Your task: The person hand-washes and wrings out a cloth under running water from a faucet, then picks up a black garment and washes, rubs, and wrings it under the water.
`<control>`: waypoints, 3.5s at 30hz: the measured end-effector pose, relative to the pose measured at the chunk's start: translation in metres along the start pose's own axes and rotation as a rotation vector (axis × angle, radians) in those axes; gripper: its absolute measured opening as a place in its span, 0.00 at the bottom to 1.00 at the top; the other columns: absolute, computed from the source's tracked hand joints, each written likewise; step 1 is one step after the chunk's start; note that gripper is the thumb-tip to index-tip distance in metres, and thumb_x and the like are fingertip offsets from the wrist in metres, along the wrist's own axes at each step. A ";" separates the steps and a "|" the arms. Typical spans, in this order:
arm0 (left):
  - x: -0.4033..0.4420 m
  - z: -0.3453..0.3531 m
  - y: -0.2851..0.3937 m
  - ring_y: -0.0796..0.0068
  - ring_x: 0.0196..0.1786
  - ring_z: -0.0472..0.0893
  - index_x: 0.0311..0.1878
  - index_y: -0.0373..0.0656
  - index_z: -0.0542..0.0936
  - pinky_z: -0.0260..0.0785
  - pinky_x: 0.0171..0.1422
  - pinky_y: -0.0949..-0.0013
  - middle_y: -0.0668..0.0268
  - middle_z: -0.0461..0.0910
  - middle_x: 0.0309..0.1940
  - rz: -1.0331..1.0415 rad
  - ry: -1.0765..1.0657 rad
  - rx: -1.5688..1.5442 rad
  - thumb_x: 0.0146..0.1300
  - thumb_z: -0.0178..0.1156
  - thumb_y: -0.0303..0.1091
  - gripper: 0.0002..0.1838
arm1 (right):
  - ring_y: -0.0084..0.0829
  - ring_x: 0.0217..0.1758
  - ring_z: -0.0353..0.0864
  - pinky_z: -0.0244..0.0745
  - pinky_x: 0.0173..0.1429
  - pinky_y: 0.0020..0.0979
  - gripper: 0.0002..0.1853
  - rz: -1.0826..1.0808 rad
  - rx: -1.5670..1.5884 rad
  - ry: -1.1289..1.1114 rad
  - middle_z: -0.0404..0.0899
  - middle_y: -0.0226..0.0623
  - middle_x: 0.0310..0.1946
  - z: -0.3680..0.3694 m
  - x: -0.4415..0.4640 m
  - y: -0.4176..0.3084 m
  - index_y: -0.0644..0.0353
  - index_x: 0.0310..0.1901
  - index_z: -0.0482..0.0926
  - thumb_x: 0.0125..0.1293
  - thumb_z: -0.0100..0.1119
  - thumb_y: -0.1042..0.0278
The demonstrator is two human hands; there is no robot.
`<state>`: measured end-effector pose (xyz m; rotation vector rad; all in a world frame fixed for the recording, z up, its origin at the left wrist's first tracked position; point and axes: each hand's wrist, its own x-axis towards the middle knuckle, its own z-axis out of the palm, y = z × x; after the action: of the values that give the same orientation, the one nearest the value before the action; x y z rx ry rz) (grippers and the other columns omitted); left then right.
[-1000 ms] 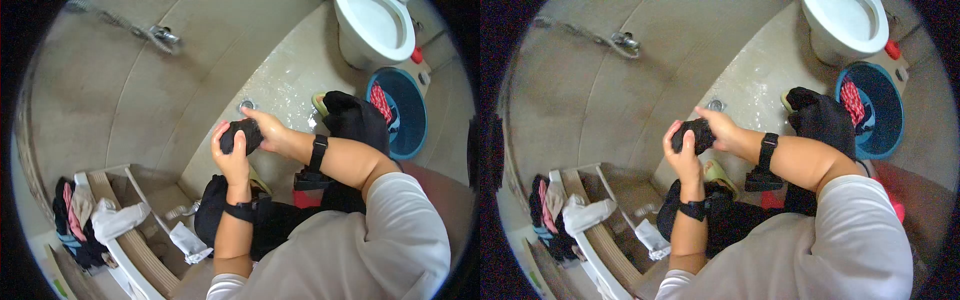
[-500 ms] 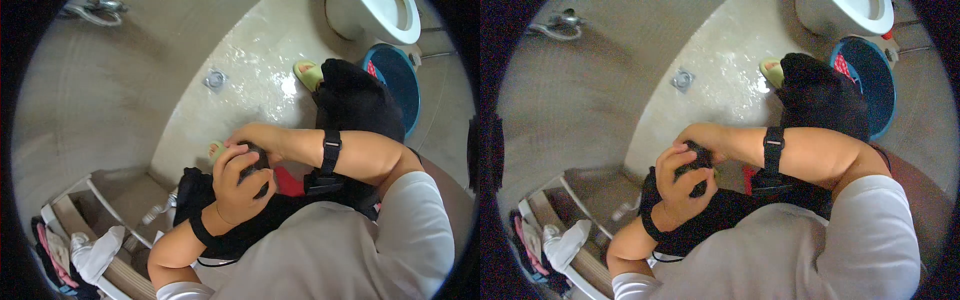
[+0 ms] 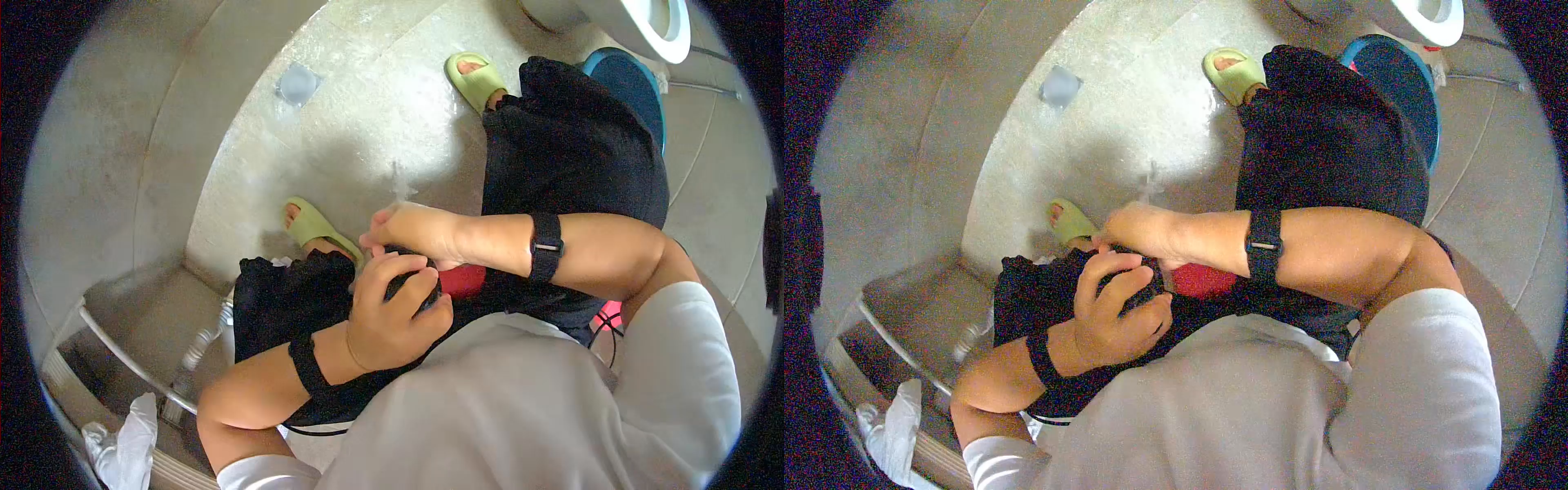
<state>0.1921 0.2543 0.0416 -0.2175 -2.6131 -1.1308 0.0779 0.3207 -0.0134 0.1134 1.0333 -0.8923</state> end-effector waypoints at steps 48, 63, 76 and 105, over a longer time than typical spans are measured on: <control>0.140 -0.044 0.139 0.56 0.65 0.64 0.50 0.55 0.77 0.42 0.66 0.29 0.55 0.67 0.59 0.507 -0.005 0.548 0.47 0.60 0.33 0.22 | 0.49 0.66 0.58 0.53 0.69 0.40 0.36 -0.922 -1.329 1.542 0.60 0.53 0.63 -0.269 -0.267 -0.021 0.61 0.62 0.63 0.46 0.55 0.83; -0.014 -0.407 0.167 0.52 0.58 0.69 0.52 0.48 0.75 0.64 0.60 0.54 0.54 0.71 0.54 -0.629 0.842 1.432 0.44 0.63 0.42 0.28 | 0.50 0.62 0.65 0.60 0.65 0.40 0.21 -1.414 -1.443 0.402 0.67 0.52 0.58 0.020 -0.164 -0.067 0.62 0.48 0.73 0.50 0.63 0.75; -0.198 -0.549 0.166 0.52 0.54 0.75 0.61 0.45 0.69 0.66 0.58 0.62 0.50 0.75 0.51 -1.215 1.313 1.017 0.44 0.60 0.40 0.35 | 0.47 0.49 0.76 0.69 0.56 0.37 0.14 -1.041 -1.440 0.407 0.79 0.48 0.43 0.054 -0.151 -0.069 0.63 0.43 0.78 0.54 0.61 0.69; 0.099 -0.360 0.331 0.62 0.41 0.80 0.38 0.41 0.78 0.66 0.59 0.41 0.59 0.82 0.35 0.205 0.554 -0.845 0.60 0.46 0.36 0.13 | 0.48 0.65 0.61 0.57 0.67 0.35 0.35 -1.857 -1.219 -0.011 0.62 0.55 0.61 0.166 -0.286 -0.113 0.64 0.63 0.57 0.52 0.56 0.72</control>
<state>0.2524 0.2186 0.5356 -0.2775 -1.4985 -1.8275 0.0568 0.3357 0.3350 -2.1655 1.3603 -1.5968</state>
